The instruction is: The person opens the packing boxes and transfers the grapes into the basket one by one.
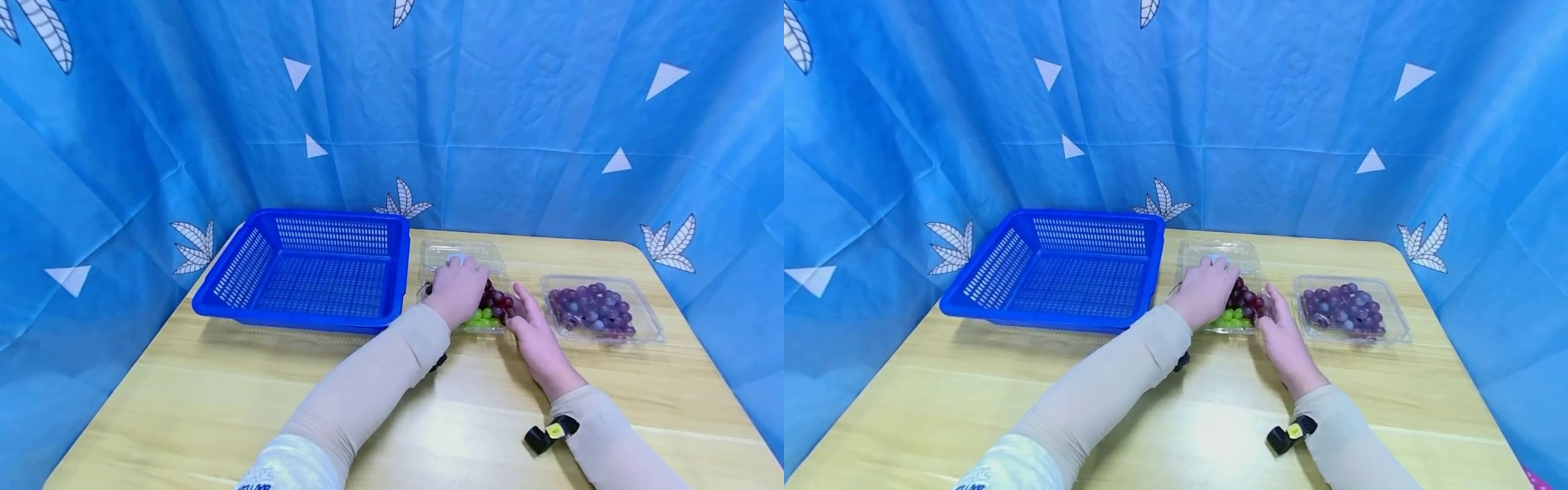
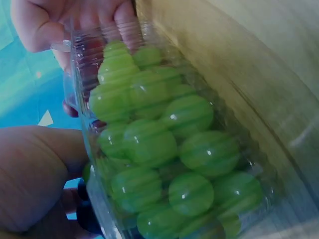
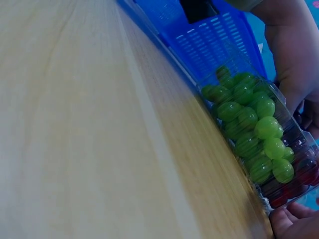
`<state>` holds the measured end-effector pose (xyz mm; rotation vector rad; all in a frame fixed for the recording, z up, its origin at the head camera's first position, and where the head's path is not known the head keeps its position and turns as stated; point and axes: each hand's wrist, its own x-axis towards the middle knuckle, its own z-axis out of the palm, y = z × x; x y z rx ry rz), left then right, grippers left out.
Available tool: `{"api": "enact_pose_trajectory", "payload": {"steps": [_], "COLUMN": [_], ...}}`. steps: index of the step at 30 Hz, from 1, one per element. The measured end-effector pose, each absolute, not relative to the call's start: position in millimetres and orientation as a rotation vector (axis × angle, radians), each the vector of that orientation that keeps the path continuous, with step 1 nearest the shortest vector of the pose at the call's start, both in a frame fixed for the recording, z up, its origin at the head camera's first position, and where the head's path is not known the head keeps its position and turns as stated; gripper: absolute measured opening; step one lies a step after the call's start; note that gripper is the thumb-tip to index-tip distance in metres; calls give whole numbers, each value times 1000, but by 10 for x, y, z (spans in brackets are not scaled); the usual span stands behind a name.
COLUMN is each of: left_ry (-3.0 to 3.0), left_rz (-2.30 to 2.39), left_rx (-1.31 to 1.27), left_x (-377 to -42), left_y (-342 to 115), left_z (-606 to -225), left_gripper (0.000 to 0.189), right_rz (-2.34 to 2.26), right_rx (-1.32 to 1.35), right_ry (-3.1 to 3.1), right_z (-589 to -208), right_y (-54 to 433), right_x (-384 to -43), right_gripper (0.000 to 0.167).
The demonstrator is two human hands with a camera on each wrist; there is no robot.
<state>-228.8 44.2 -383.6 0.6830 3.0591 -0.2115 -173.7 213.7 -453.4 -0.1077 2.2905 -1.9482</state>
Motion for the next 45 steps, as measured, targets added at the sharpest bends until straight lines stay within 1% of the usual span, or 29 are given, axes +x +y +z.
{"api": "enact_pose_trajectory", "payload": {"steps": [2, 6, 12, 17, 21, 25, 30, 39, 45], "left_ry": [3072, 3091, 3146, 3204, 3217, 3231, 3229, 3053, 2996], "left_rz": [-222, -200, -163, -144, -154, -225, -291, -328, -374], "left_rx": [712, 756, 807, 837, 860, 891, 879, 753, 772], "left_x": [-2296, -2303, -2323, -2340, -2331, -2309, -2260, -2158, -2172], "left_y": [435, 419, 396, 381, 386, 405, 410, 378, 357], "left_z": [-3834, -3826, -3831, -3810, -3771, -3734, -3671, -3593, -3617], "left_gripper": [34, 30, 32, 28, 29, 34, 38, 66, 73], "right_rz": [-1947, -1945, -1925, -1927, -1939, -1940, -2016, -2053, -2042], "right_rx": [-97, -79, -86, -87, -67, -35, -24, -102, -102], "right_ry": [2298, 2311, 2329, 2336, 2321, 2342, 2301, 2271, 2268], "right_z": [-4531, -4528, -4522, -4507, -4500, -4501, -4527, -4529, -4510], "right_y": [2132, 2110, 2083, 2081, 2083, 2087, 2073, 2053, 2040], "right_x": [-1731, -1720, -1706, -1695, -1695, -1685, -1684, -1686, -1680], "right_gripper": [78, 78, 76, 75, 66, 59, 59, 60, 60]}}
